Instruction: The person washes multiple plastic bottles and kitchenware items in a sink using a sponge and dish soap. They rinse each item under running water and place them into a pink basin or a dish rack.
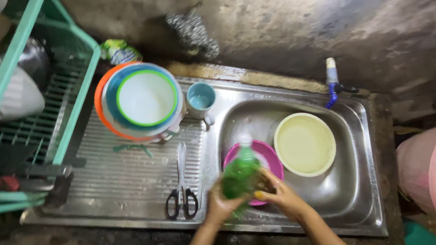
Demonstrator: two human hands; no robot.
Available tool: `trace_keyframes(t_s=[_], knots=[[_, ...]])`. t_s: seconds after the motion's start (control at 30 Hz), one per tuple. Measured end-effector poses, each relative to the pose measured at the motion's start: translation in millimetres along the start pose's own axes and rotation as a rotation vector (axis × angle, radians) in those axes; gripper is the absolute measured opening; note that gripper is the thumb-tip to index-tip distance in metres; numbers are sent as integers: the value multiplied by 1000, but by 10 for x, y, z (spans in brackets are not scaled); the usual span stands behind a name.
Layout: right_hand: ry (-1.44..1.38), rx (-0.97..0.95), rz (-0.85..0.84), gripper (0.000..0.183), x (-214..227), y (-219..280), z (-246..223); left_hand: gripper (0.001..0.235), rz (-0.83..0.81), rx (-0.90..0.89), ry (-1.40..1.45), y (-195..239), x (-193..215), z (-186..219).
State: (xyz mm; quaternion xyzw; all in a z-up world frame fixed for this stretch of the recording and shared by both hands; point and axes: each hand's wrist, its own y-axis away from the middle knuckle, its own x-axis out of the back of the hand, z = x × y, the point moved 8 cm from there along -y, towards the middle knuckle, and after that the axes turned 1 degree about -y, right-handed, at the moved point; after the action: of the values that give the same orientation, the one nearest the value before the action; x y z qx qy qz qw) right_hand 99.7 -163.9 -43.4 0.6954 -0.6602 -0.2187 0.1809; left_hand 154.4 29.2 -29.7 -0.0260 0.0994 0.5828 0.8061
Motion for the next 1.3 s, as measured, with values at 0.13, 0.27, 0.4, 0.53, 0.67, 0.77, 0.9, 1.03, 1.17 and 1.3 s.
trace_keyframes(t_s=[0.13, 0.27, 0.4, 0.53, 0.67, 0.77, 0.9, 1.03, 1.17, 1.3], knots=[[-190, -135, 157, 53, 229, -335, 411, 40, 284, 36, -244, -180, 599, 96], [-164, -84, 506, 42, 1265, -692, 910, 55, 386, -27, -119, -388, 863, 166], [-363, 31, 883, 33, 2408, -825, 1227, 54, 369, -14, -122, -587, 818, 100], [-417, -36, 927, 29, 2706, -989, 1296, 54, 373, -25, -142, -772, 766, 89], [-636, -142, -19, 29, 1861, -1241, 1045, 56, 495, -30, -323, -746, 920, 171], [49, -404, -384, 30, 1196, -1069, 1132, 59, 571, -88, -436, -564, 1070, 324], [907, 573, 83, 26, 337, -967, 721, 52, 757, -67, -553, -179, 1361, 395], [916, 180, 221, 65, 390, -1134, 1193, 50, 857, -133, -164, -96, 1673, 271], [253, -138, 132, 50, 654, -1405, 1410, 59, 865, -195, -305, -169, 1918, 322], [793, 248, 507, 64, 815, -1200, 784, 80, 942, -261, -271, 1, 1892, 143]])
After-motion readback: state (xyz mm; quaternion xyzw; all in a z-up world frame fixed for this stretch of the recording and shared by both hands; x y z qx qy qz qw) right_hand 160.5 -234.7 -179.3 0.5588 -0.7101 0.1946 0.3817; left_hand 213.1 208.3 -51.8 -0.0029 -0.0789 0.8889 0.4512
